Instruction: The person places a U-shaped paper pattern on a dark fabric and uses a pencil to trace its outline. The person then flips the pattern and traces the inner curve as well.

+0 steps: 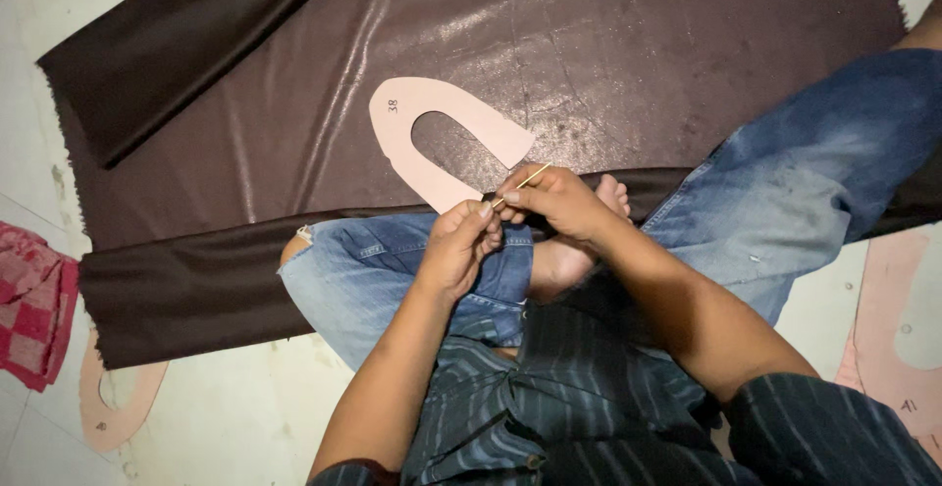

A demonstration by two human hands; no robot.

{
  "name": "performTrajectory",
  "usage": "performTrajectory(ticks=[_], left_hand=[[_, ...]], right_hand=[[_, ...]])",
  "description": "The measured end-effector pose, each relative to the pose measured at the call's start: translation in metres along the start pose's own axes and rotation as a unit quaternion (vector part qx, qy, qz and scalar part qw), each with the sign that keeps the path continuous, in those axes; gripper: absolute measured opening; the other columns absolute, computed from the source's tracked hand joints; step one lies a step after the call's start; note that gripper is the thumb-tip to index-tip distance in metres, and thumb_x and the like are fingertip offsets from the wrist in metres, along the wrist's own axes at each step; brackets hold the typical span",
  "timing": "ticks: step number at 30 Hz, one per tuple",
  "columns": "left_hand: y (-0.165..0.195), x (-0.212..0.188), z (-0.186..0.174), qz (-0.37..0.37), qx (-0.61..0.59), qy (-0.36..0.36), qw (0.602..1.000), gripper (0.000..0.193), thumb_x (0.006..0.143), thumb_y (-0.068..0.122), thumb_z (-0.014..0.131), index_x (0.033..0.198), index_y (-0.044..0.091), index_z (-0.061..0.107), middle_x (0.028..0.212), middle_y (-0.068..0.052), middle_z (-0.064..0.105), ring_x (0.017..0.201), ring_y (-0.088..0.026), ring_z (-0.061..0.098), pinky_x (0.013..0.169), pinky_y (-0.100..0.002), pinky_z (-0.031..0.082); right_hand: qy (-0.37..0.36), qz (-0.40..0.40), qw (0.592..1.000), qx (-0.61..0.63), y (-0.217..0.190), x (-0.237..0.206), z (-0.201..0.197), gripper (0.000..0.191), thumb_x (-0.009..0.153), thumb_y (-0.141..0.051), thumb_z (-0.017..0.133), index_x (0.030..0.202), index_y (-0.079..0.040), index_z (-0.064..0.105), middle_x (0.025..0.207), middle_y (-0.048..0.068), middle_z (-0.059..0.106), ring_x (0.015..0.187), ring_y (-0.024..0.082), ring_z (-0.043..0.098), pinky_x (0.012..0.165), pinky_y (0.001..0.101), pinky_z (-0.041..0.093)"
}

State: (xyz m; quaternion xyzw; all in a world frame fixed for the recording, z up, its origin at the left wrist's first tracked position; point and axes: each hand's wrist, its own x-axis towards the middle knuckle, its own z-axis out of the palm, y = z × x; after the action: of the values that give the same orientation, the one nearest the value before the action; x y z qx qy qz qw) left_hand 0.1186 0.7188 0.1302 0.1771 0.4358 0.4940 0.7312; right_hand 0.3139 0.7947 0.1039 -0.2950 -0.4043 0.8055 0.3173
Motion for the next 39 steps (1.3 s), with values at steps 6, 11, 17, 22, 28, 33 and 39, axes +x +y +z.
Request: performTrajectory(ticks=[6,11,17,22,28,33,39], left_hand=[[0.007,-0.004,0.018,0.054,-0.027,-0.031,0.998,0.016,0.105,0.017,0.064,0.094,0.006,0.060,0.083,-0.004,0.062,0.075,-0.014,0.056,0.070,-0.028,0.049],[0.004,-0.006,0.037,0.146,0.243,0.039,0.958,0.016,0.103,0.016,0.066,0.095,0.003,0.062,0.086,-0.003,0.067,0.079,-0.011,0.060,0.075,-0.027,0.052],[0.035,-0.002,0.053,0.175,0.450,0.110,0.869,0.020,0.098,0.019,0.066,0.101,0.000,0.074,0.081,-0.006,0.071,0.074,-0.010,0.060,0.069,-0.026,0.051],[0.051,-0.001,0.058,0.267,0.518,0.106,0.805,0.018,0.096,0.016,0.066,0.100,0.001,0.073,0.087,-0.014,0.075,0.080,-0.021,0.071,0.074,-0.033,0.056],[0.058,-0.018,0.055,0.311,0.595,0.120,0.731,0.011,0.091,0.011,0.065,0.091,0.001,0.070,0.086,-0.018,0.069,0.079,-0.037,0.068,0.071,-0.044,0.054],[0.055,-0.016,0.045,0.347,0.578,0.127,0.728,0.010,0.091,0.009,0.062,0.093,0.001,0.068,0.088,-0.018,0.069,0.081,-0.035,0.069,0.073,-0.041,0.054],[0.052,0.006,0.024,0.219,0.434,0.156,0.860,0.016,0.098,0.011,0.061,0.094,-0.001,0.070,0.087,-0.011,0.075,0.080,-0.018,0.069,0.074,-0.031,0.055]], right_hand=[[0.096,-0.038,0.994,0.026,-0.016,0.001,-0.003,0.017,0.100,-0.014,0.065,0.107,0.001,0.069,0.091,0.010,0.076,0.080,0.015,0.071,0.074,0.0279,0.057],[0.180,-0.051,0.982,0.018,-0.044,-0.004,-0.036,0.015,0.100,-0.016,0.065,0.097,-0.002,0.068,0.087,0.010,0.076,0.074,0.014,0.072,0.070,0.0278,0.059],[0.094,-0.020,0.994,-0.054,-0.030,0.014,-0.005,0.018,0.098,-0.018,0.069,0.098,0.000,0.069,0.086,0.010,0.077,0.072,0.013,0.070,0.069,0.0266,0.058],[0.076,-0.020,0.996,-0.043,-0.033,0.022,-0.001,0.019,0.098,-0.019,0.068,0.101,0.000,0.069,0.088,0.009,0.076,0.073,0.011,0.068,0.068,0.0250,0.057],[0.051,-0.013,0.997,-0.049,-0.030,0.015,0.017,0.020,0.097,-0.015,0.069,0.107,0.002,0.070,0.093,0.009,0.077,0.077,0.011,0.069,0.070,0.0246,0.057],[0.042,-0.063,0.994,-0.083,-0.035,0.010,0.031,0.019,0.098,-0.009,0.068,0.112,0.004,0.070,0.103,0.011,0.076,0.092,0.012,0.071,0.083,0.0249,0.056],[0.024,-0.087,0.994,-0.062,-0.046,0.004,0.039,0.017,0.098,-0.005,0.067,0.111,0.005,0.069,0.104,0.012,0.076,0.096,0.015,0.072,0.087,0.0285,0.058]])
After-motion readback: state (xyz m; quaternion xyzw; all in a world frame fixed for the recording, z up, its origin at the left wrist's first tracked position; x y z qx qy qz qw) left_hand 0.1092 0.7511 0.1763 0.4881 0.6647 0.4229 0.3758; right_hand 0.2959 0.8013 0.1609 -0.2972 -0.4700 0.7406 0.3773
